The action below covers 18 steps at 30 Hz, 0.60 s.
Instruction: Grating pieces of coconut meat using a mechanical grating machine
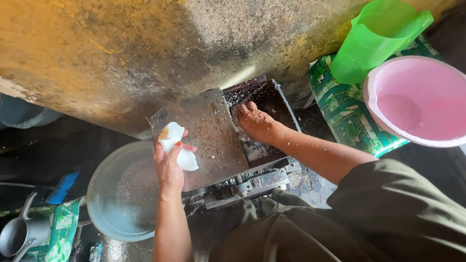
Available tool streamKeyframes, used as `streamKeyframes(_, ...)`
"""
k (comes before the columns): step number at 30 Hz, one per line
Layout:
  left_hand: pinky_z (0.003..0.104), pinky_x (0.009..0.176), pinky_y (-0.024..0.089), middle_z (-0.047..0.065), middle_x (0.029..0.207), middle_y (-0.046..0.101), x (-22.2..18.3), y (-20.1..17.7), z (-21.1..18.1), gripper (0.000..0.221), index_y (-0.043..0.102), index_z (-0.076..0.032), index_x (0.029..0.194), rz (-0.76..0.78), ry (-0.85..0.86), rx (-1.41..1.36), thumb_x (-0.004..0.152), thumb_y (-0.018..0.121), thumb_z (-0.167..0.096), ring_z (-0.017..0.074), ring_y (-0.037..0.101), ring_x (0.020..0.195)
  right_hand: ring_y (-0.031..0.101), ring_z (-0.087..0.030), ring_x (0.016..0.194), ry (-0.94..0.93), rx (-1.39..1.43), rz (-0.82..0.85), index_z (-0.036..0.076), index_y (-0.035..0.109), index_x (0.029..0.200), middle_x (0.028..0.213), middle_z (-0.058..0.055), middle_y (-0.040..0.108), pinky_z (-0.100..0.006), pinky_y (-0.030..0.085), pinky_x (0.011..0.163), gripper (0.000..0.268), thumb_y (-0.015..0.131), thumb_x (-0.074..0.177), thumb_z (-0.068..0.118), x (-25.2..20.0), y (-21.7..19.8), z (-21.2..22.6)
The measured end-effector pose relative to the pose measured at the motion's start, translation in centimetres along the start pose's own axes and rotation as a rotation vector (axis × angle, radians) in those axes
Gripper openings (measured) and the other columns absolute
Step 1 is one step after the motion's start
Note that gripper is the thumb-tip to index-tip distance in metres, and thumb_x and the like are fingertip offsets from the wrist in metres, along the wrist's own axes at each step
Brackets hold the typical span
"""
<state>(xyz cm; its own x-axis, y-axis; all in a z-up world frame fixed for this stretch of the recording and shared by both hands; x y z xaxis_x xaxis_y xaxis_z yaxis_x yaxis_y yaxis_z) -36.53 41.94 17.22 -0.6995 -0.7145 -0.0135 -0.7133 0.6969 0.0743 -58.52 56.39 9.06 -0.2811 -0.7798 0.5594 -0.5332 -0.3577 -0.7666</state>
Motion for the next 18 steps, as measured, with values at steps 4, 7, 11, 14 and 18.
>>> streamKeyframes(4,0.035,0.066,0.062,0.013,0.13,0.067,0.0,-0.2,0.2,0.04,0.047,-0.016,0.139,0.0,0.0,0.002,0.099,0.049,-0.012,0.0194,0.074,0.08,0.066,-0.034,0.089,-0.248,0.333,0.472,0.005,0.068,0.083,0.095,-0.014,0.063,-0.038,0.055,0.072,0.012,0.068,0.071,0.003,1.7,-0.2,-2.8)
streamKeyframes(7,0.034,0.064,0.061,0.013,0.13,0.067,0.0,-0.2,0.4,0.04,0.048,-0.015,0.137,-0.006,-0.016,-0.013,0.097,0.051,-0.014,0.0191,0.073,0.078,0.069,-0.038,0.089,-0.323,0.494,0.681,0.002,0.07,0.084,0.097,-0.018,0.066,-0.041,0.057,0.078,0.012,0.066,0.073,-0.002,2.5,-0.3,-2.8)
streamKeyframes(11,0.035,0.063,0.062,0.013,0.13,0.067,0.1,-0.1,0.6,0.04,0.049,-0.015,0.136,-0.024,-0.014,-0.006,0.097,0.052,-0.014,0.0201,0.074,0.078,0.065,-0.03,0.078,-0.21,0.313,0.316,0.01,0.064,0.077,0.087,-0.012,0.061,-0.033,0.05,0.061,0.01,0.06,0.075,0.002,1.1,1.5,-1.7)
streamKeyframes(14,0.036,0.064,0.062,0.014,0.13,0.067,0.2,0.0,1.0,0.04,0.049,-0.016,0.137,-0.035,-0.02,-0.012,0.096,0.054,-0.014,0.0207,0.074,0.078,0.056,-0.017,0.069,-0.071,0.0,-0.248,0.024,0.057,0.067,0.08,-0.001,0.054,-0.022,0.039,0.047,0.014,0.058,0.076,0.013,-0.5,2.3,-0.9)
streamKeyframes(18,0.036,0.065,0.063,0.014,0.129,0.068,0.3,0.2,0.9,0.041,0.05,-0.016,0.136,-0.037,-0.006,-0.041,0.096,0.055,-0.014,0.021,0.074,0.078,0.065,-0.025,0.08,-0.042,0.22,0.204,0.018,0.067,0.083,0.091,-0.007,0.055,-0.027,0.052,0.05,0.006,0.063,0.08,0.015,0.3,0.1,-0.2)
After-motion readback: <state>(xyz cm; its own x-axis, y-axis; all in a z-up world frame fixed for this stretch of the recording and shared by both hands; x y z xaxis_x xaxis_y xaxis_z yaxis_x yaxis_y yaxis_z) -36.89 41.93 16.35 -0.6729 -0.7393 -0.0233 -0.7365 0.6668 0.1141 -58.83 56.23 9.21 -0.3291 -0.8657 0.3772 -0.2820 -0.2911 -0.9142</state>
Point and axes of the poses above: each hand's wrist, its own x-axis towards the middle knuckle, its own y-axis out of the palm, z = x × y, the point moved 3 cm from there along x, towards the middle knuckle
